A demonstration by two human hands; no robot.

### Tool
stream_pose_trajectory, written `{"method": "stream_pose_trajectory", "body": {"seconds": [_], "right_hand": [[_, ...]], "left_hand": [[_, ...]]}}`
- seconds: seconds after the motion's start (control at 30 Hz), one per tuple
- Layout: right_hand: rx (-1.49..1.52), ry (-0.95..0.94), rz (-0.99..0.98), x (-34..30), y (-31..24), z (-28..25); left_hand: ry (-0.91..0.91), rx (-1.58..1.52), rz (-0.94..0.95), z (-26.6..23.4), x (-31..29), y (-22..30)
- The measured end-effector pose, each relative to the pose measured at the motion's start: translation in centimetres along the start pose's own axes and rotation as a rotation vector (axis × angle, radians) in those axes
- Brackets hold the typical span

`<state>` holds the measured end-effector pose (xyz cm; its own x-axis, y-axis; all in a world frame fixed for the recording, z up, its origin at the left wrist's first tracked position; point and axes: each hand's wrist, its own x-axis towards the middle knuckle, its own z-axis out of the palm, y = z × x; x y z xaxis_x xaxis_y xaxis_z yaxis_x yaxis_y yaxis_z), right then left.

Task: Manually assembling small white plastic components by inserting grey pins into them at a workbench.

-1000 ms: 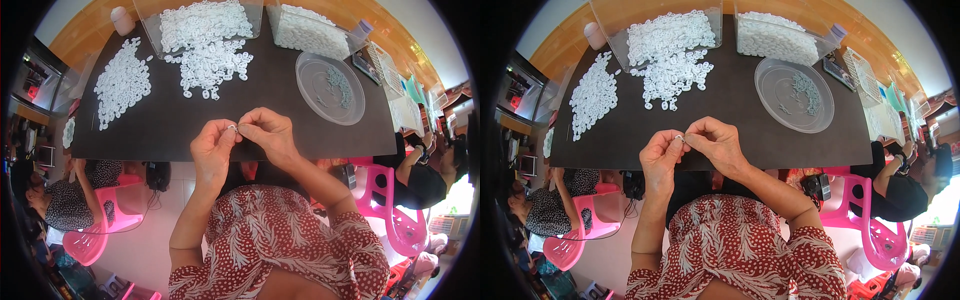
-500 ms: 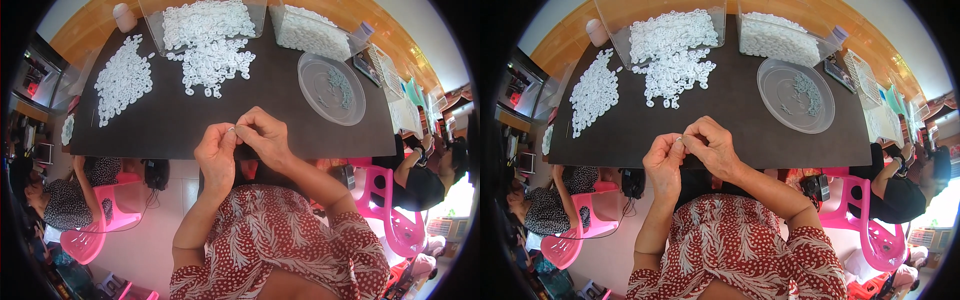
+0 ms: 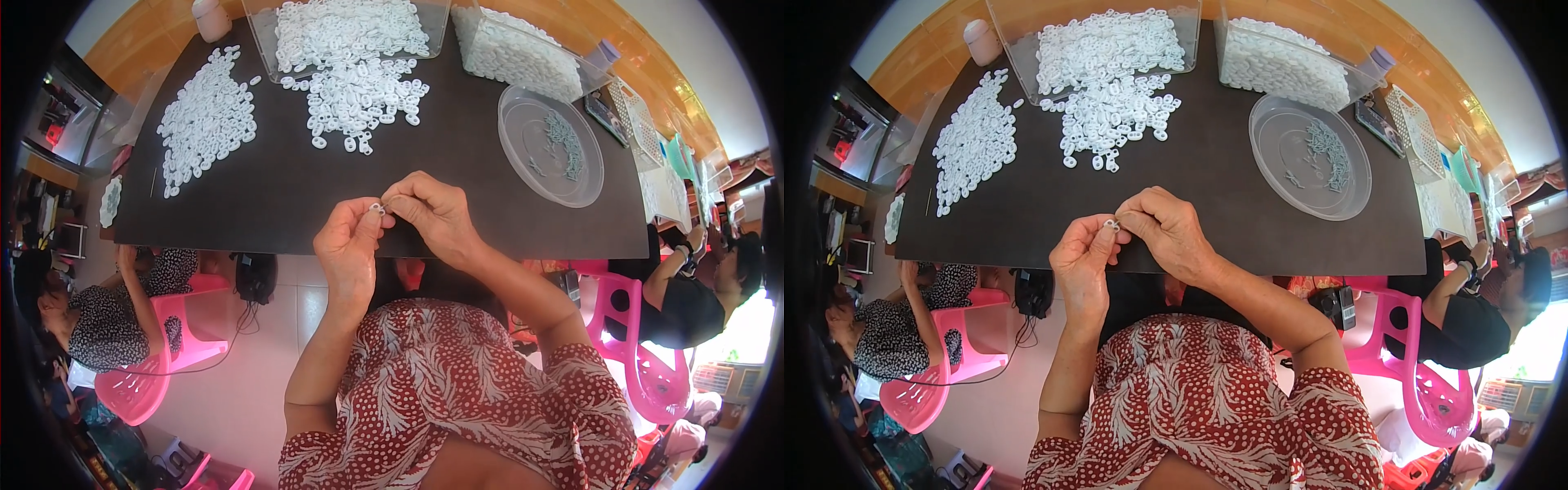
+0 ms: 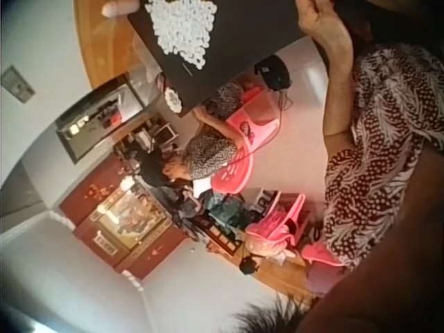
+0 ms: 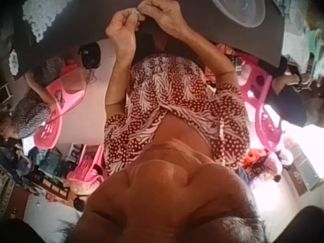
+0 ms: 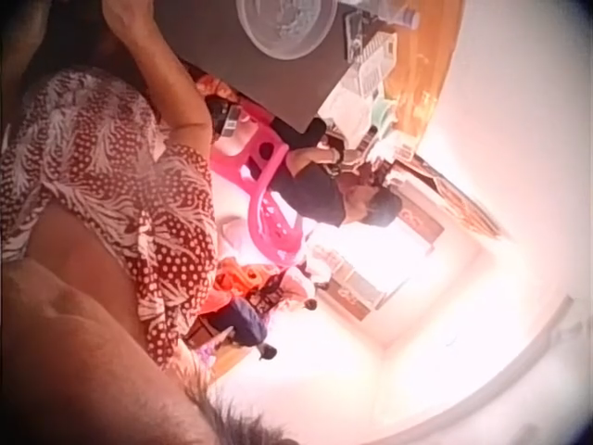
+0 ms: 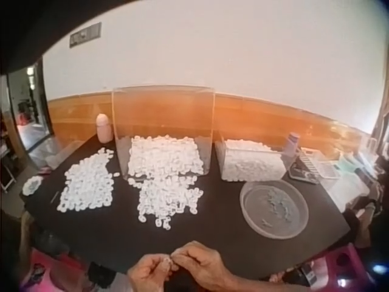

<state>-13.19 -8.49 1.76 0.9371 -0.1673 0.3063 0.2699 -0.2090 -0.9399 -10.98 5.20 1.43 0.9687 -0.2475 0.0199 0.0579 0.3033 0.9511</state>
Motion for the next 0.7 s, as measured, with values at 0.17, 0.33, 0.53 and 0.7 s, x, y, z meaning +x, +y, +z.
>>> {"method": "stream_pose_trajectory", "body": {"seconds": [0.17,0.33,0.53,0.7], "right_hand": [[0.071,-0.033,0.101,0.2,-0.6,0.5],[-0.136,-0.049,-0.011,0.6,-0.5,0.5],[-0.227,-0.064,-0.139,1.1,0.2,0.8],[-0.273,-0.084,-0.24,2.7,0.0,1.0]], "left_hand": [[-0.004,-0.019,-0.01,-0.2,0.1,-0.3],[0.009,-0.022,0.01,0.1,-0.1,-0.2],[0.045,-0.046,0.027,0.0,0.1,-0.4],[0.084,-0.072,0.077,-0.7,0.9,0.0]]}}
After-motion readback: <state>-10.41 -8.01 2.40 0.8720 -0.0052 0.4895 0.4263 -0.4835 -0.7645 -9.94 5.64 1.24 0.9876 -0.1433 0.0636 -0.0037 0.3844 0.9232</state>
